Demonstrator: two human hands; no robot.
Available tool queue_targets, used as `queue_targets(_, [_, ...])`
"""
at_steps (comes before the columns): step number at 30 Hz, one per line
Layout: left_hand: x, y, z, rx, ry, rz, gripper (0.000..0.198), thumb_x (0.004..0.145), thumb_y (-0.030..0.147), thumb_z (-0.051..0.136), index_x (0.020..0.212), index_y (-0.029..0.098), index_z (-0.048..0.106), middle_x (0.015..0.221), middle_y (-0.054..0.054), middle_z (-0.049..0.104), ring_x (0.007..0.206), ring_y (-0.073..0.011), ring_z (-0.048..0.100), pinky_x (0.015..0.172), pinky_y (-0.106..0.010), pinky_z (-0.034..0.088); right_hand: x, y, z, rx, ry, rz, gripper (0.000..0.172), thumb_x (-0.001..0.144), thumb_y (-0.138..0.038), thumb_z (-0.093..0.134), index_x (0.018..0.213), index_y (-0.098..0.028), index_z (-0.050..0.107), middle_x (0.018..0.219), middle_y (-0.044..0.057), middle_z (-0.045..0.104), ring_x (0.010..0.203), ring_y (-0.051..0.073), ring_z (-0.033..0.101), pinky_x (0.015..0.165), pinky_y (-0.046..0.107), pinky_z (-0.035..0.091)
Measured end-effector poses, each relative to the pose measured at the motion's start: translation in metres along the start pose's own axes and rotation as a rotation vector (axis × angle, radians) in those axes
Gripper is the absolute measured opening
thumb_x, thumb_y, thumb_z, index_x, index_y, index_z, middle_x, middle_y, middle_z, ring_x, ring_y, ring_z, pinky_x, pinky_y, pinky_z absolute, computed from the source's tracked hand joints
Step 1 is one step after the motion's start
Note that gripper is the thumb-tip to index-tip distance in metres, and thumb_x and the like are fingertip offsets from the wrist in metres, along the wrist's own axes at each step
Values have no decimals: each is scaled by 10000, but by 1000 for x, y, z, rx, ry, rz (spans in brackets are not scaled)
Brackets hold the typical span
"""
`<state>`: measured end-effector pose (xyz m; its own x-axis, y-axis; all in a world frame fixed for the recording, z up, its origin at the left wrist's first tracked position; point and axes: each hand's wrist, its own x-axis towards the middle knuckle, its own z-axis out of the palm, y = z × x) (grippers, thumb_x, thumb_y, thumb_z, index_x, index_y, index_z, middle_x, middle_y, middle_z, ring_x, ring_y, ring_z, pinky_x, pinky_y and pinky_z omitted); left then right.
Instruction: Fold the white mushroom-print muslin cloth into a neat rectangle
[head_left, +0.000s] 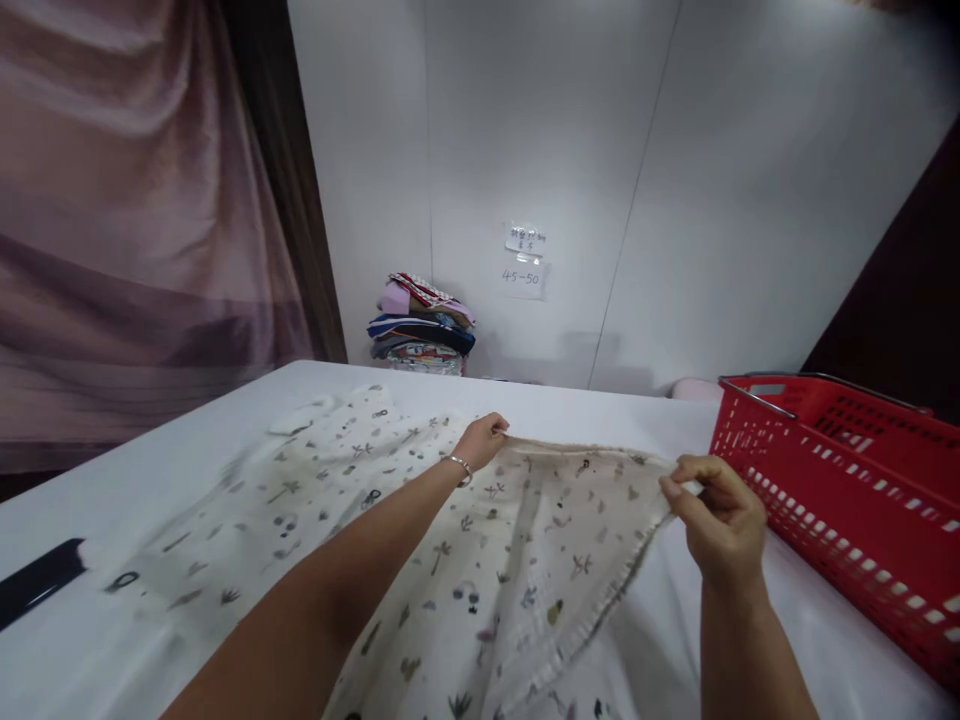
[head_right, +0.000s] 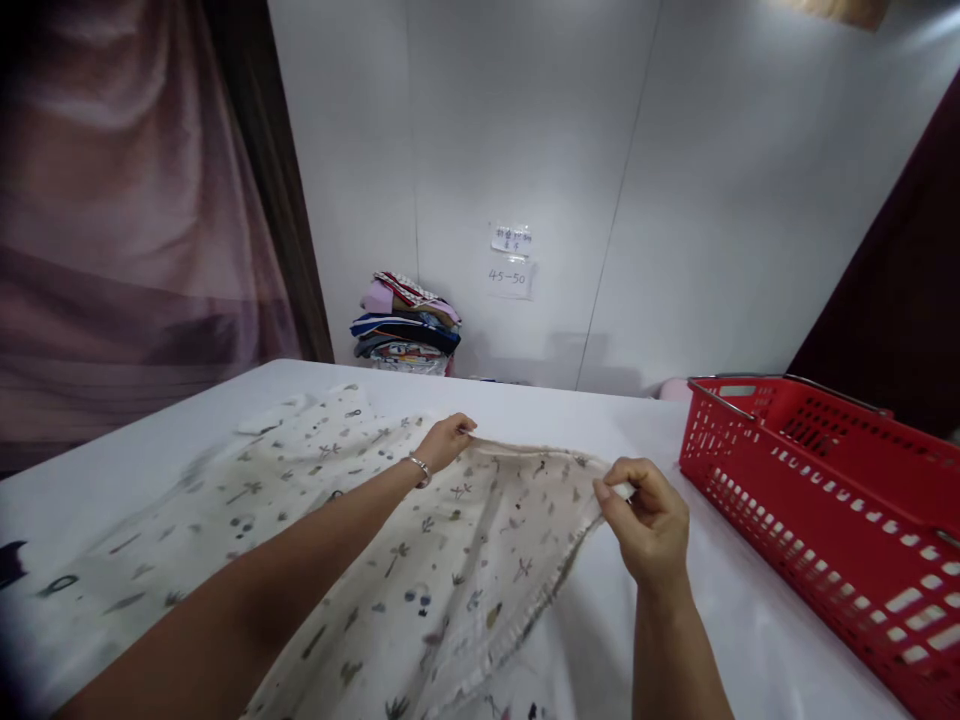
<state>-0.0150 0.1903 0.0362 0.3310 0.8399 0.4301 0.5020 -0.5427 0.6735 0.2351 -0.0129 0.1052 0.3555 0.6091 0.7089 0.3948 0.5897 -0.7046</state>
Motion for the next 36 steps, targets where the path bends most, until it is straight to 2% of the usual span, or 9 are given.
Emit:
queue_targets(6, [-15, 1, 10, -22, 89, 89, 172, 661, 34, 458, 734, 179, 516, 1156, -65, 548, 1120, -160, 490, 966, -306, 389, 3, 6, -4, 90, 173, -37, 154, 641, -257, 697, 696, -183, 573, 686, -5, 522, 622, 117, 464, 533, 236, 314])
queue_targets(11, [-24, -17, 9, 181, -41, 210, 443, 603, -38, 436, 977, 164, 564, 1367, -85, 383, 1313, -214, 265, 1074, -386, 287, 3, 7, -2, 73, 192, -23, 170, 630, -274, 695, 696, -181, 569, 694, 2, 527, 630, 125, 475, 534, 243, 312])
queue_targets(14, [-25, -29, 9, 293, -73, 213, 385, 629, 11, 512, 984, 145, 580, 1399, -105, 339, 1329, -265, 221, 1079, -431, 275, 3, 7, -2, 32, 204, -32, 179, 632, -298, 684, 691, -183, 561, 695, 4, 528, 635, 133, 485, 544, 252, 326])
queue_targets(17, [-23, -34, 5, 343, -56, 243, 232, 697, 56, 509, 884, 150, 610, 1349, -105, 412, 1306, -266, 271, 1064, -448, 288, 5, 9, -3, 50, 209, -19, 189, 626, -297, 694, 686, -181, 558, 687, 3, 523, 621, 125, 477, 524, 243, 318])
queue_targets(19, [-20, -34, -2, 343, -51, 288, 223, 729, 55, 478, 864, 165, 616, 1254, -86, 512, 1261, -239, 347, 1054, -435, 300, 7, 11, -5, 55, 218, 2, 199, 620, -298, 705, 687, -178, 560, 673, -1, 517, 587, 111, 458, 498, 234, 303])
queue_targets(24, [-13, -29, -36, 319, -78, 306, 169, 775, 139, 503, 860, 207, 632, 966, -36, 649, 1064, -201, 517, 960, -383, 370, 10, 16, -12, -113, 218, 43, 193, 626, -298, 705, 700, -173, 578, 639, -17, 514, 515, 85, 419, 463, 229, 294])
queue_targets(28, [-14, -23, -56, 340, -201, 319, 151, 790, 235, 530, 838, 227, 672, 945, -33, 652, 982, -190, 548, 924, -347, 374, 11, 16, -15, -181, 193, 24, 166, 635, -281, 693, 703, -176, 584, 634, -24, 517, 510, 82, 415, 459, 226, 299])
queue_targets(32, [-22, -20, -51, 324, -390, 315, 208, 810, 294, 500, 863, 217, 686, 941, -41, 658, 888, -173, 580, 829, -276, 418, 11, 13, -15, -117, 232, -10, 181, 617, -284, 702, 689, -172, 579, 625, -23, 520, 484, 76, 395, 436, 224, 273])
queue_targets(36, [-27, -23, -40, 292, -420, 188, 233, 824, 280, 461, 891, 223, 677, 845, -22, 676, 815, -165, 602, 753, -245, 439, 11, 12, -15, -12, 310, -38, 207, 589, -285, 724, 684, -171, 581, 637, -19, 527, 508, 84, 422, 450, 228, 283])
